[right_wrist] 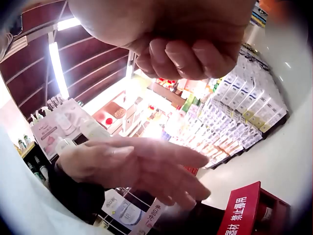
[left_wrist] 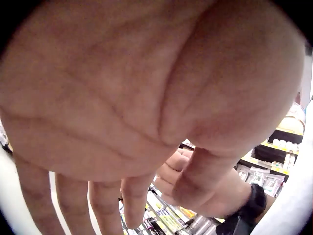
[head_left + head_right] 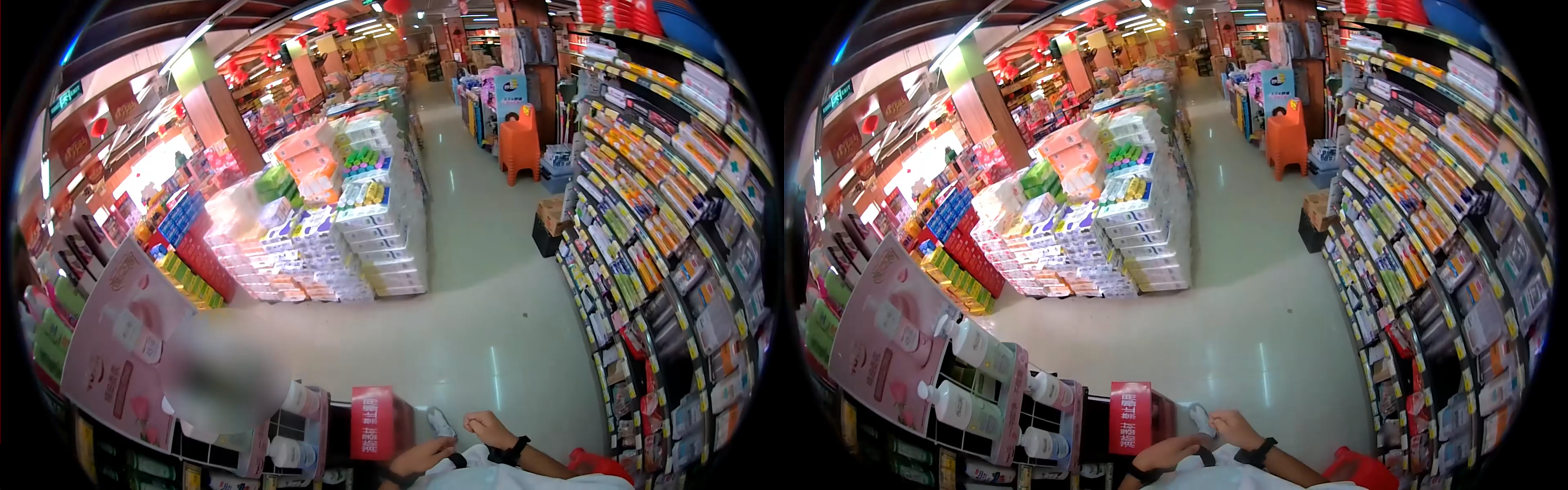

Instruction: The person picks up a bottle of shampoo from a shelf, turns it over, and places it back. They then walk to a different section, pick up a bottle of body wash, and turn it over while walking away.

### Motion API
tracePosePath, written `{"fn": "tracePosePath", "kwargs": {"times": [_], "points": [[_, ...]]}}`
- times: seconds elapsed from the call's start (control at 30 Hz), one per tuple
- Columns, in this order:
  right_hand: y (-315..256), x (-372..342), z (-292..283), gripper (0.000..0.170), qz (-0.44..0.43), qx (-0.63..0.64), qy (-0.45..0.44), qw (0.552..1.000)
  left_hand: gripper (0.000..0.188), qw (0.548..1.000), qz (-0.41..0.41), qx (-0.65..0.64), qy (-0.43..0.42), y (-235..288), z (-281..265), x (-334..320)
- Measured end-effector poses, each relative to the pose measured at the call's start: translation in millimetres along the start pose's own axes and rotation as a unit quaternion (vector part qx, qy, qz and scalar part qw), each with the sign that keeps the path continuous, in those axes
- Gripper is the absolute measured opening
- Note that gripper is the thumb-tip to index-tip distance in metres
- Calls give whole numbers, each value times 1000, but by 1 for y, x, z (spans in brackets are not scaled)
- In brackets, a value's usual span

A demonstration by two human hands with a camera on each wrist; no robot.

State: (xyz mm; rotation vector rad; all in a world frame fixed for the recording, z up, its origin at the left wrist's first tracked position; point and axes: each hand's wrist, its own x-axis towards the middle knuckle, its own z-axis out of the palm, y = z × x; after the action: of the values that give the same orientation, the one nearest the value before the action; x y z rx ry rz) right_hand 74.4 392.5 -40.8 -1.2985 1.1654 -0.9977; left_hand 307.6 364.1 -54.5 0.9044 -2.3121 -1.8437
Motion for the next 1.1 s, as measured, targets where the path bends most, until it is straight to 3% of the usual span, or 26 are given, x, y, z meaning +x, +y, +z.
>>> {"fn": "tracePosePath", "kwargs": {"times": [0.13, 0.2, 0.4, 0.57, 0.73, 0.97, 1.1], "points": [[-9, 64, -15, 14, 9, -53, -44, 998, 47, 998, -61, -18, -9, 13, -65, 38], [-21, 102, -24, 14, -15, -65, -23, 997, 47, 998, -67, -19, -8, 13, -102, 56], [-57, 219, -52, 18, -42, -95, 24, 994, 44, 998, 6, -39, 47, 23, -217, 103], [-47, 302, -59, 19, -36, -108, 44, 992, 39, 993, 106, -60, 3, 28, -290, 144], [-47, 367, -58, 18, 18, -36, 19, 999, 34, 990, 88, -106, -3, 35, -345, 173], [-22, 491, -70, 15, -4, -26, -26, 999, 33, 980, 56, -190, -20, -33, -420, 217], [-39, 582, -85, 7, -14, 11, 28, 999, 21, 994, 84, -62, -36, -24, -499, 249]]}}
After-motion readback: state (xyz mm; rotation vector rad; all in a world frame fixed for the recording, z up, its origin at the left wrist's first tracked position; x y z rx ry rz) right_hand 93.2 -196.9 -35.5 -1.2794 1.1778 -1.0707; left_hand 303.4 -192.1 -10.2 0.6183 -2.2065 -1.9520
